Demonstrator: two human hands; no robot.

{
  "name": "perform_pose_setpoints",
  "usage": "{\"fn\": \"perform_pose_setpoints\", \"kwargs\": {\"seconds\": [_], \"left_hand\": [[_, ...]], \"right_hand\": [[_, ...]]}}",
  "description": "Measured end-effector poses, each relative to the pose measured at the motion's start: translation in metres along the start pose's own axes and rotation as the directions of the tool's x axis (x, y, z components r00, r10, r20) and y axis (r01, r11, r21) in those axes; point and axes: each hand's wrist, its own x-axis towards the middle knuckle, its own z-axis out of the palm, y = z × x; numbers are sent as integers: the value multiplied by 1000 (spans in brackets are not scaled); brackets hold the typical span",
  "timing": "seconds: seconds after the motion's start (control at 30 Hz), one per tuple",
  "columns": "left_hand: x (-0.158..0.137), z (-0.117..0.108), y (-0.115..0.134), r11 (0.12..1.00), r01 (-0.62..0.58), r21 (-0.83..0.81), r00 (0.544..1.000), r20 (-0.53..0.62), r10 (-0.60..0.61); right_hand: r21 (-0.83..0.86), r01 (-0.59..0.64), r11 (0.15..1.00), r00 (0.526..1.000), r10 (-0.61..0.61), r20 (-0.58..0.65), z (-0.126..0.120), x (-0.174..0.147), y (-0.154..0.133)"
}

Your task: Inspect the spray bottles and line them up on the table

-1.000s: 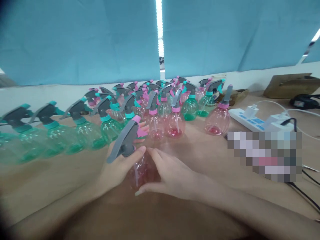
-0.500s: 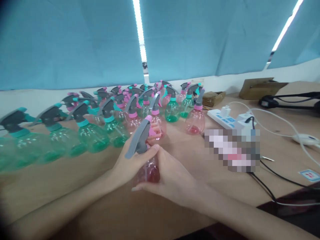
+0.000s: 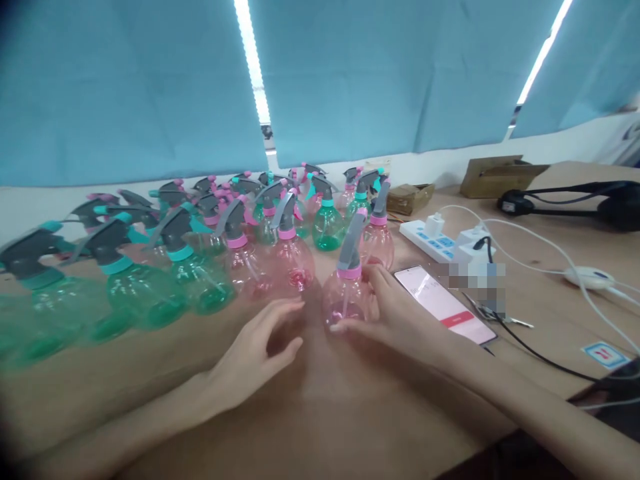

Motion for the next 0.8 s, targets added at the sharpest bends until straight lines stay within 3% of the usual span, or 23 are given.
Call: {"fn": "perform_pose_setpoints", "kwargs": {"seconds": [0.1, 0.2, 0.47, 0.8], "left_hand": [[-8, 5, -10, 988, -98, 123, 995, 23, 96], [-8, 10, -11, 964, -164, 208, 985, 83, 150], [-2, 18, -9, 963, -167, 212, 981, 138, 139], [-1, 16, -11, 957, -184, 225, 976, 160, 150]], "right_hand": [[-81, 11, 997, 997, -17, -70, -3, 19, 4], [-111, 28, 993, 998, -35, -60, -3, 40, 6], [-97, -7, 995, 992, -6, -130, 17, 75, 27], [-256, -91, 962, 990, 59, -129, 16, 90, 22]]}}
